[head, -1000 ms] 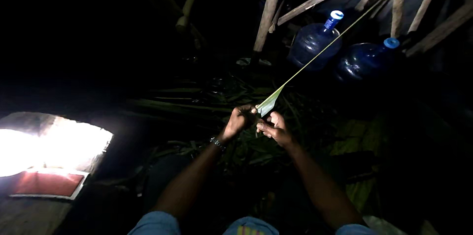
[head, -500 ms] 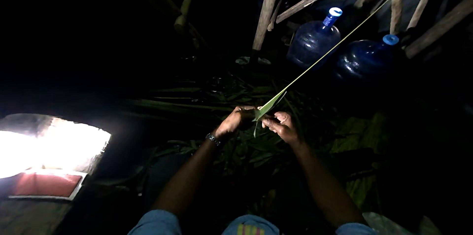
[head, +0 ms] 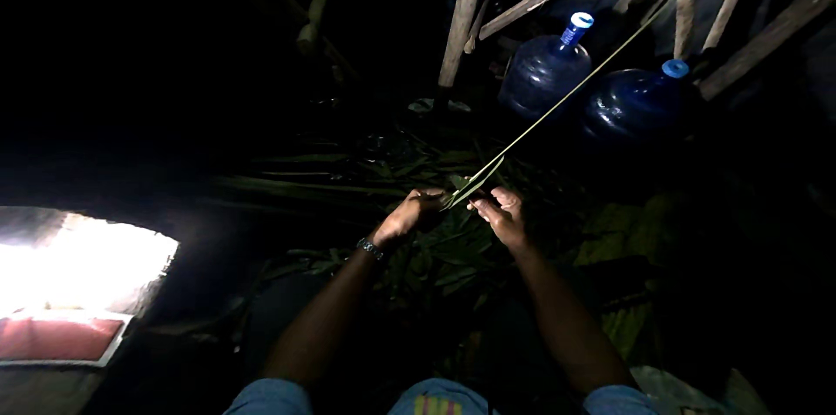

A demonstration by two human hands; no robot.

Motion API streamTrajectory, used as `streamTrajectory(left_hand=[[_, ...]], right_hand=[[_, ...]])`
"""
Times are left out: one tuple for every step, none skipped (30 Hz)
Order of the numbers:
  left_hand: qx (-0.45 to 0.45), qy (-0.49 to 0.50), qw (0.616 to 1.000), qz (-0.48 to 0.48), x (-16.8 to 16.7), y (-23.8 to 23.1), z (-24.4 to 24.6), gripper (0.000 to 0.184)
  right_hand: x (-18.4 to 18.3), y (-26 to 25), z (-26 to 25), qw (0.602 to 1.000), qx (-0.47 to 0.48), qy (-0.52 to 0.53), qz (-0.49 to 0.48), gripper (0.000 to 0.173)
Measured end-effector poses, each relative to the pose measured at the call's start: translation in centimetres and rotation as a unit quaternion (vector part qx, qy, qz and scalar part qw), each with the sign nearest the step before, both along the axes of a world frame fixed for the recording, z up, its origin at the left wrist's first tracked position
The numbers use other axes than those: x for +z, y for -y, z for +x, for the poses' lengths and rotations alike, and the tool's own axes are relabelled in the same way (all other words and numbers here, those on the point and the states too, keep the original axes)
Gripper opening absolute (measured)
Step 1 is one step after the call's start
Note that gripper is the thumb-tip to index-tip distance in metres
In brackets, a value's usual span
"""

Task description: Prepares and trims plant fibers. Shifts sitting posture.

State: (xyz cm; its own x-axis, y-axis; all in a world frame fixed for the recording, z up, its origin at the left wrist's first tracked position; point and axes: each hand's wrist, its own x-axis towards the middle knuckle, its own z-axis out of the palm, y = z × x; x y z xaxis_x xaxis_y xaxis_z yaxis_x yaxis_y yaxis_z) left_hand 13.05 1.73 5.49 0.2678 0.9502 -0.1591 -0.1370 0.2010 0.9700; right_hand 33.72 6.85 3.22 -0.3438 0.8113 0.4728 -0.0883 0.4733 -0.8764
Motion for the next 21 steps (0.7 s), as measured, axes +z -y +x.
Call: streamTrajectory(left_hand=[[-0.002,-0.005,1.000,0.003,0.1,0.0,0.0,0.027],[-0.001,-0.011,1.000,0.004,0.2,0.0,0.0,0.027],[0.002,-0.017,1.000,-0.001,0.5,0.1,0.0,0.027],[0.005,-0.021,1.000,-0.008,0.7,0.1,0.0,0.027],[0.008,-0.023,1.000,-0.018,0.7,0.2,-0.1,0.026],[0.012,-0.025,0.999,-0.026,0.7,0.2,-0.2,0.026],[0.015,-0.025,0.999,-0.034,0.7,0.2,-0.3,0.026],[0.016,-0.026,0.999,-0.041,0.7,0.2,-0.3,0.026],[0.016,-0.031,0.998,-0.045,0.7,0.2,-0.4,0.026],[0.016,-0.040,0.998,-0.049,0.8,0.1,-0.4,0.026],[0.015,-0.050,0.997,-0.052,0.7,0.0,-0.5,0.024],[0.016,-0.054,0.997,-0.055,0.5,-0.1,-0.6,0.024],[0.017,-0.058,0.996,-0.059,0.2,-0.2,-0.7,0.023],[0.020,-0.061,0.996,-0.060,0.1,-0.2,-0.8,0.023],[0.027,-0.065,0.996,-0.058,0.1,-0.3,-0.8,0.023],[0.036,-0.071,0.995,-0.057,0.2,-0.3,-0.8,0.023],[0.044,-0.075,0.995,-0.056,0.4,-0.3,-0.7,0.023],[0.048,-0.077,0.995,-0.052,0.6,-0.2,-0.6,0.024],[0.048,-0.077,0.995,-0.048,0.6,-0.2,-0.5,0.024],[0.046,-0.075,0.995,-0.043,0.4,-0.2,-0.4,0.025],[0.044,-0.072,0.996,-0.036,0.2,-0.2,-0.3,0.025]], right_hand=[[0.0,0.0,0.0,1.000,-0.006,0.000,0.004,0.012],[-0.1,0.1,-0.1,1.000,-0.016,0.003,0.007,0.011],[0.0,0.1,-0.1,0.999,-0.032,0.007,0.011,0.010],[0.0,0.0,0.0,0.998,-0.051,0.014,0.016,0.009],[0.1,-0.2,0.2,0.997,-0.074,0.019,0.017,0.010],[0.3,-0.5,0.6,0.995,-0.098,0.015,0.010,0.015],[0.7,-0.8,1.2,0.994,-0.112,0.006,-0.008,0.026],[1.0,-1.1,1.7,0.992,-0.121,-0.007,-0.028,0.034],[1.3,-1.4,2.2,0.991,-0.126,-0.027,-0.046,0.037],[1.5,-1.7,2.6,0.988,-0.130,-0.057,-0.063,0.036],[1.9,-2.0,3.1,0.983,-0.137,-0.089,-0.084,0.035],[2.3,-2.4,3.8,0.976,-0.152,-0.122,-0.103,0.035],[2.6,-2.7,4.6,0.969,-0.163,-0.147,-0.116,0.035],[2.8,-2.9,5.2,0.965,-0.163,-0.164,-0.120,0.035],[2.8,-3.0,5.7,0.968,-0.151,-0.159,-0.119,0.037],[2.6,-2.9,5.9,0.978,-0.119,-0.127,-0.116,0.040],[2.4,-2.5,5.9,0.987,-0.075,-0.080,-0.118,0.044],[2.3,-2.1,5.4,0.991,-0.023,-0.032,-0.126,0.044],[2.2,-1.5,4.6,0.990,0.023,0.006,-0.141,0.044],[2.1,-0.8,3.6,0.985,0.059,0.039,-0.158,0.043],[2.0,-0.1,2.4,0.979,0.083,0.064,-0.174,0.041]])
